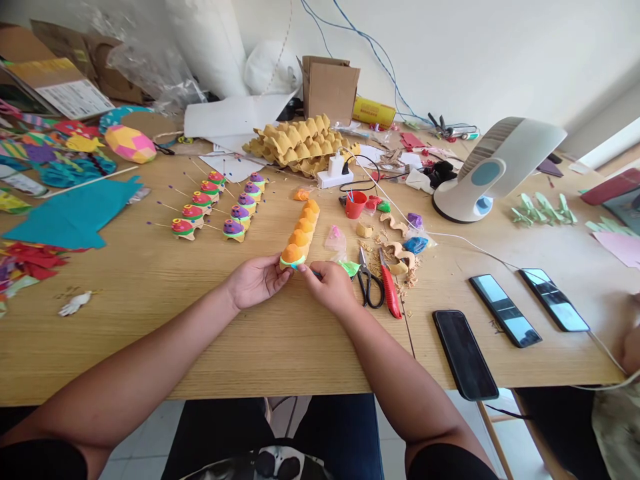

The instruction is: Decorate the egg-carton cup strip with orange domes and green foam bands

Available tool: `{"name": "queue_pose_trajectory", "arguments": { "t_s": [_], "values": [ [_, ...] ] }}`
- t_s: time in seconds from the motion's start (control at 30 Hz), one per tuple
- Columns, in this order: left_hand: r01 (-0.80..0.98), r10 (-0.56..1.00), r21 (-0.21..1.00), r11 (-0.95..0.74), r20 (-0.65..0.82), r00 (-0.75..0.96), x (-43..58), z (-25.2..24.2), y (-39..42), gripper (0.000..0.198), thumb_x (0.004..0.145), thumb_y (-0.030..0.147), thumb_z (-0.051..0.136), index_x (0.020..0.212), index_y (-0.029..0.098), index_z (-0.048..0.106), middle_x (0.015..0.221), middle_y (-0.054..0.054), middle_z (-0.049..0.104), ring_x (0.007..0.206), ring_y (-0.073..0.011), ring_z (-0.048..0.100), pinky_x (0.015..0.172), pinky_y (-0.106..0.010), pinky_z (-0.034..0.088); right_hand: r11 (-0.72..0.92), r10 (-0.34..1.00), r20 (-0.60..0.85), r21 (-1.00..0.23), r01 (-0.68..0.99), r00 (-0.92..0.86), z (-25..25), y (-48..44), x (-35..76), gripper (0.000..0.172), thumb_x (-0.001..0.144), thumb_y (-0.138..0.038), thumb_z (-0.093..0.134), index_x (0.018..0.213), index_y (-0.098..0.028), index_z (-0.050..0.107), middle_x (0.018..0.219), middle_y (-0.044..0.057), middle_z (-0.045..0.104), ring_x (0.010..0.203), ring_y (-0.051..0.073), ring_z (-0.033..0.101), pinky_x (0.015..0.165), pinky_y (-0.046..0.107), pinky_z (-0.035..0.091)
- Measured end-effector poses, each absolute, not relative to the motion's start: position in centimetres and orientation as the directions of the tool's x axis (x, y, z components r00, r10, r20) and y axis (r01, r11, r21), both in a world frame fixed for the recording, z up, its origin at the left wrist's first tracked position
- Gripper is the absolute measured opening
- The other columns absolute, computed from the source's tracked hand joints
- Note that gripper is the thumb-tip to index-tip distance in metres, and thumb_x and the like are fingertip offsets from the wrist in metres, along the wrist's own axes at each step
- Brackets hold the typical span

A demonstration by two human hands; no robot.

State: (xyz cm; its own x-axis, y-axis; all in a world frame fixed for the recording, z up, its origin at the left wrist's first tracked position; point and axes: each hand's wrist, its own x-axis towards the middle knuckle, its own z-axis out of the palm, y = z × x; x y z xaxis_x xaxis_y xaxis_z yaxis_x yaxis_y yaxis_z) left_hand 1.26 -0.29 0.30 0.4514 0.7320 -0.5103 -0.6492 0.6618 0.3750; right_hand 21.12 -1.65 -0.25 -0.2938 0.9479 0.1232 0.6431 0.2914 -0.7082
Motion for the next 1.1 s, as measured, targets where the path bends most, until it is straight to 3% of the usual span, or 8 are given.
{"name": "queue_pose_trajectory", "arguments": {
  "t_s": [0.17, 0.5, 0.77, 1.1],
  "values": [
    [-0.656, 0.740, 0.380, 0.652, -0.508, 0.441, 1.3, 0.2, -0.4, 0.030, 0.104, 0.013, 0.044, 0.123, 0.008, 0.067, 0.085, -0.010, 0.078, 0.068, -0.0156, 0.076, 0.063, -0.023, 0.065, 0.313, 0.946, 0.152, -0.652, 0.690, -0.286, -0.1, -1.8, 21.3, 0.056, 0.098, -0.058, 0.047, 0.059, -0.021, 0.034, 0.056, -0.003, 0.038, 0.059, 0.012, 0.038, 0.058, 0.029, 0.023],
    [-0.653, 0.742, 0.387, 0.650, -0.510, 0.436, 1.4, 0.1, -0.4, 0.025, 0.103, 0.013, 0.045, 0.103, 0.007, 0.069, 0.086, -0.010, 0.078, 0.069, -0.0149, 0.076, 0.064, -0.023, 0.065, 0.337, 0.941, 0.193, -0.629, 0.701, -0.279, 0.1, -1.9, 21.2, 0.056, 0.098, -0.056, 0.048, 0.058, -0.021, 0.033, 0.055, -0.002, 0.039, 0.060, 0.013, 0.039, 0.060, 0.029, 0.025],
    [-0.652, 0.744, 0.395, 0.647, -0.512, 0.429, 1.4, -0.2, -0.4, 0.023, 0.103, 0.012, 0.047, 0.104, 0.007, 0.070, 0.088, -0.011, 0.078, 0.072, -0.0154, 0.077, 0.067, -0.023, 0.066, 0.288, 0.957, 0.167, -0.603, 0.744, -0.235, 0.2, -1.9, 21.1, 0.056, 0.097, -0.057, 0.051, 0.057, -0.021, 0.034, 0.056, -0.002, 0.040, 0.060, 0.013, 0.038, 0.059, 0.029, 0.023],
    [-0.635, 0.759, 0.441, 0.634, -0.514, 0.400, 1.8, 0.1, -0.6, 0.026, 0.103, 0.012, 0.046, 0.113, 0.006, 0.069, 0.089, -0.011, 0.078, 0.074, -0.0157, 0.076, 0.067, -0.023, 0.065, 0.392, 0.919, 0.203, -0.562, 0.728, -0.338, 1.2, -2.7, 21.0, 0.047, 0.100, -0.047, 0.049, 0.060, -0.021, 0.044, 0.059, 0.000, 0.047, 0.063, 0.015, 0.045, 0.062, 0.029, 0.027]
  ]
}}
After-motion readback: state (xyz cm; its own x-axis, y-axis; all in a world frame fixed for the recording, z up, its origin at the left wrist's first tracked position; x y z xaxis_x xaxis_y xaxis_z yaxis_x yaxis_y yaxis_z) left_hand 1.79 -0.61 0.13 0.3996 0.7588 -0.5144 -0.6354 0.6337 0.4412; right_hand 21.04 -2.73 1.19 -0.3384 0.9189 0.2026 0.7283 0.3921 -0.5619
